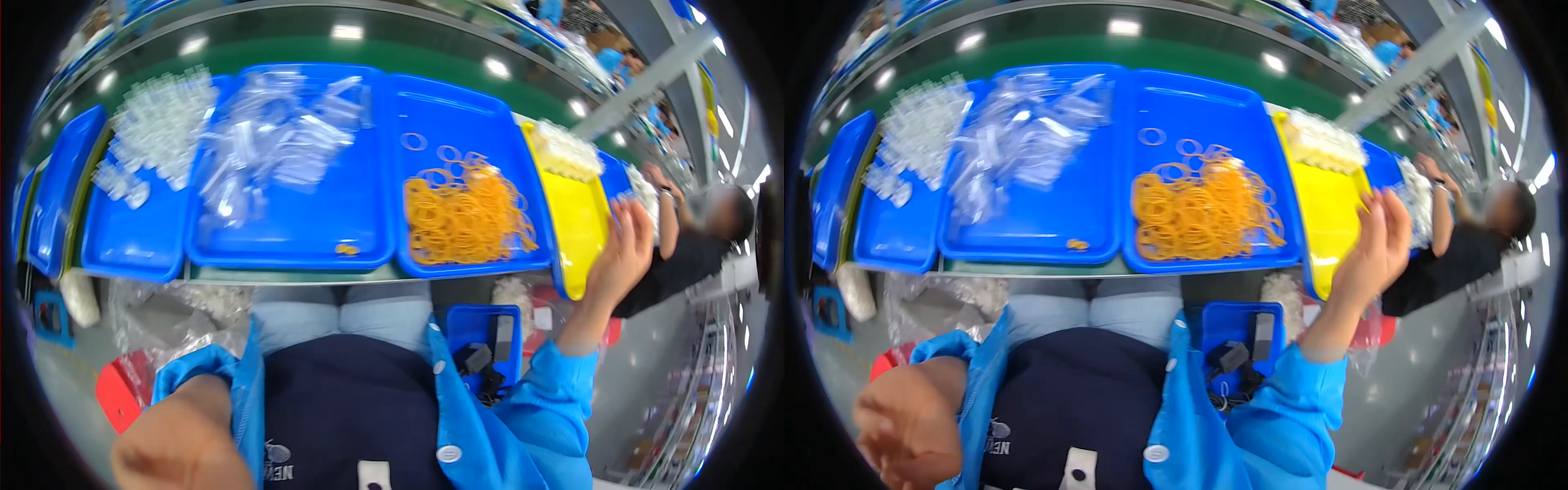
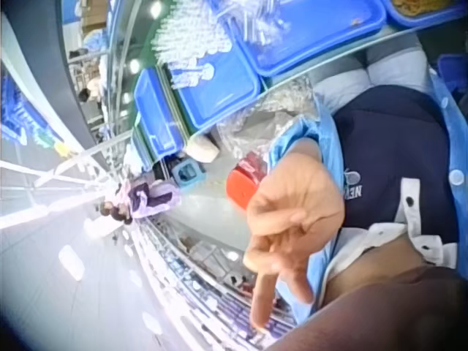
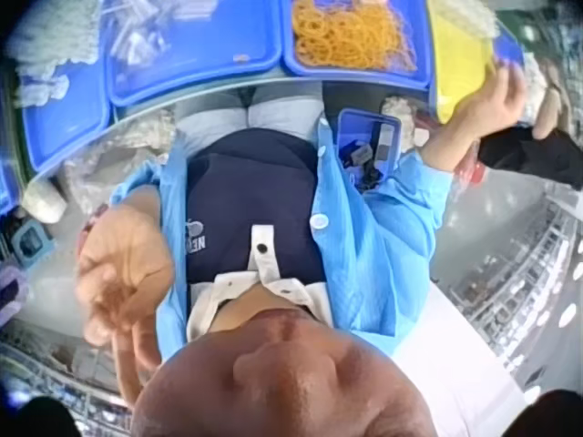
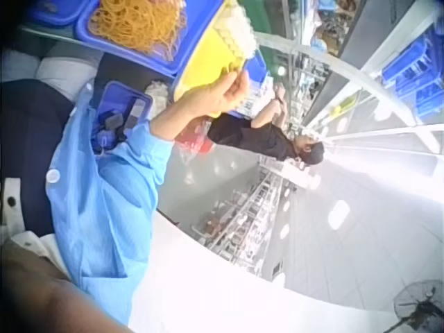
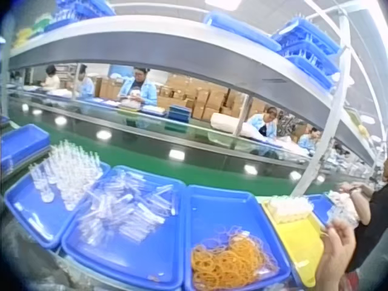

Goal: The person assembles small white plastic components by inserting clear cylindrical pieces into a multi-pronged base. They handle the parts one at a time, picking them from blue trays and placing the assembled units into a yellow tray.

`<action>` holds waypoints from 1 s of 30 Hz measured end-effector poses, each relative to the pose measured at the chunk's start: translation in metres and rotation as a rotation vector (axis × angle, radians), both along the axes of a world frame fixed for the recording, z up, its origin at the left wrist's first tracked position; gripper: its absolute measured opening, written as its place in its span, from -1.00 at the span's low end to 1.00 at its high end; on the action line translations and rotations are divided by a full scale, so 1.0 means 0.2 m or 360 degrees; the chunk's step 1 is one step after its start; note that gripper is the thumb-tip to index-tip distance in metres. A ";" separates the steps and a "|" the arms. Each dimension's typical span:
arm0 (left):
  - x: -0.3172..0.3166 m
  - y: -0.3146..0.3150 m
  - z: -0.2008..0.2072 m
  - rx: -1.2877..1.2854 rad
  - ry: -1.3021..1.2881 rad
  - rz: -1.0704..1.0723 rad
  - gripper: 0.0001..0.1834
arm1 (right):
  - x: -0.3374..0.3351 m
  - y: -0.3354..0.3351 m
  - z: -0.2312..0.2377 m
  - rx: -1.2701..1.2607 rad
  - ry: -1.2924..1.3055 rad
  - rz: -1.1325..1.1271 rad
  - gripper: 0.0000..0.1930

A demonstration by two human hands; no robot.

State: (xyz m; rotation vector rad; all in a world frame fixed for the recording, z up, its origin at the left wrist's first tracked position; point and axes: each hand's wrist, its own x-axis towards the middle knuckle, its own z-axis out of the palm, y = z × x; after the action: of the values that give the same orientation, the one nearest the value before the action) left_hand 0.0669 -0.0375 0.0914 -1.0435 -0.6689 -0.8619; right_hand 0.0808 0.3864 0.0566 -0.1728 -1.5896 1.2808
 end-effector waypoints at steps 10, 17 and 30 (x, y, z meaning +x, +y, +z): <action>0.36 0.04 -0.18 -0.0758 -0.0801 0.0416 -0.61 | 0.21 -0.76 -0.39 0.0475 -0.0206 0.0410 -0.88; 0.50 -0.13 -0.26 -0.1029 -0.0617 0.0309 -0.41 | 0.21 -1.07 -0.32 0.0858 -0.0136 0.0699 -0.87; 0.65 -0.33 -0.32 -0.0705 -0.1002 0.0205 -0.53 | 0.20 -1.41 -0.37 0.1066 -0.0228 0.1169 -0.83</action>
State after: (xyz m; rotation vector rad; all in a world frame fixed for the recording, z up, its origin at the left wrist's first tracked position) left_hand 0.1962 -0.1035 0.0275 -1.1018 -1.4941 -0.9564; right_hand 0.1214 0.1035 -0.0166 0.8198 -2.2207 1.1827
